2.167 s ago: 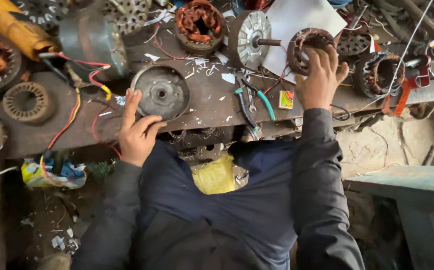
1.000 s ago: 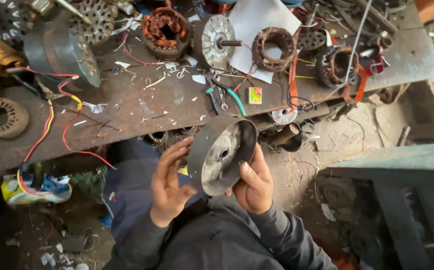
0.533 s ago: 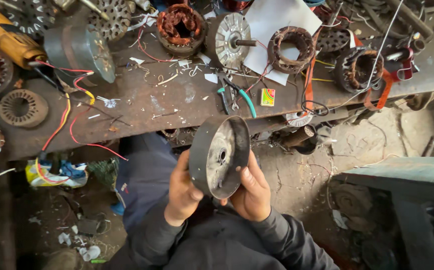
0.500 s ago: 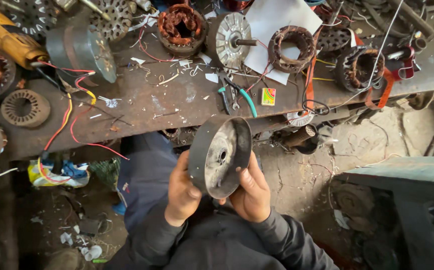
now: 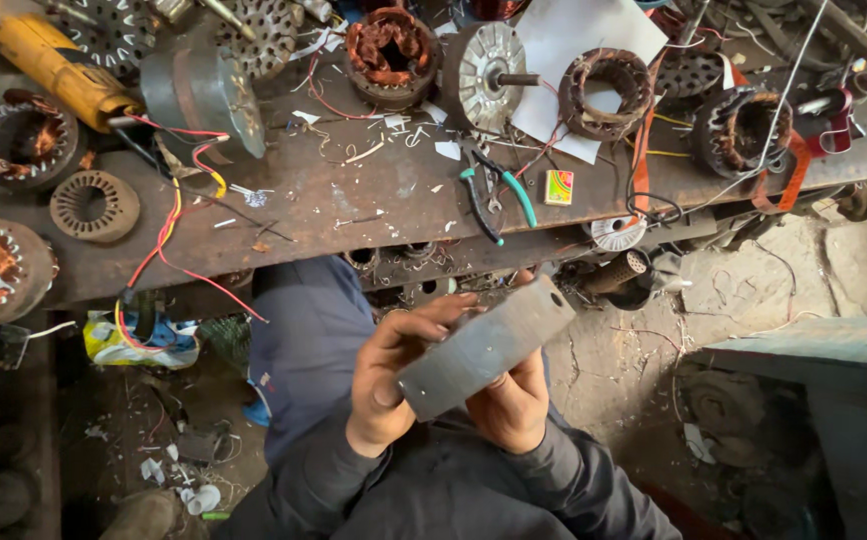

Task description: The person is repairing electric motor components, specifically stators and rotors. They use pliers to cut and remove copper wire coils from the stator slots and manipulate the wires by hand. The person also handles a rotor, inspecting and adjusting its windings.

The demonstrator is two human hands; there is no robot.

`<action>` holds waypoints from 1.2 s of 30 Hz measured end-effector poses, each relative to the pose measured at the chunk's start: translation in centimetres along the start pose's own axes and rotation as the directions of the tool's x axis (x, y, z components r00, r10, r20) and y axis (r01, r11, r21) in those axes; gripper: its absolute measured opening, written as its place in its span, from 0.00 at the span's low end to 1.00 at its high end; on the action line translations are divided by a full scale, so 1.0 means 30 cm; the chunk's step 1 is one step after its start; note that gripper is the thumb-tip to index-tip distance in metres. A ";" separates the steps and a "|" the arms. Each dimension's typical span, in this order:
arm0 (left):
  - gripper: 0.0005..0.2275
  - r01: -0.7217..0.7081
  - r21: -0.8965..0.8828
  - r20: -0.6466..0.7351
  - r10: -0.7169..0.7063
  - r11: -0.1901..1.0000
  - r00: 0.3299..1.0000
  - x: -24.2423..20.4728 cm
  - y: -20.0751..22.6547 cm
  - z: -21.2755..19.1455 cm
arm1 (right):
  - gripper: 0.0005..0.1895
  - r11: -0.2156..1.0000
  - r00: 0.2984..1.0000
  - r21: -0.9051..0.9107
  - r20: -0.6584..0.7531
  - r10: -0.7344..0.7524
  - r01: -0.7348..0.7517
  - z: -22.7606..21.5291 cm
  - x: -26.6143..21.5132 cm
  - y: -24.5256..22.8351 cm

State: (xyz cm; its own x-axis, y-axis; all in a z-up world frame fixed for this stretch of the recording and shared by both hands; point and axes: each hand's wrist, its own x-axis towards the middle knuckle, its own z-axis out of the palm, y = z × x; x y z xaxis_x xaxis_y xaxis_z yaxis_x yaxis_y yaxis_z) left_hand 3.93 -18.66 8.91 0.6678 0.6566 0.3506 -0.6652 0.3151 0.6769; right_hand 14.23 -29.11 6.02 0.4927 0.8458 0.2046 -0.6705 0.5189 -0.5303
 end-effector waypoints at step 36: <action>0.47 0.048 -0.688 -0.219 -0.271 0.724 0.938 -0.305 -0.154 -0.388 | 0.07 -0.891 0.931 -0.364 0.333 0.149 0.272 -0.355 1.083 -0.150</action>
State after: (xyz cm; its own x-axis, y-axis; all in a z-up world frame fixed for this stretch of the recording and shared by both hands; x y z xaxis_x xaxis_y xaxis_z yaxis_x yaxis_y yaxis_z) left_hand -3.00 -18.15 -4.96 0.7331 0.6801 0.0040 -0.6790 0.7315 0.0614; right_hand 39.15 -5.29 6.29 0.1744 0.9060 0.3856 0.9333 -0.2770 0.2287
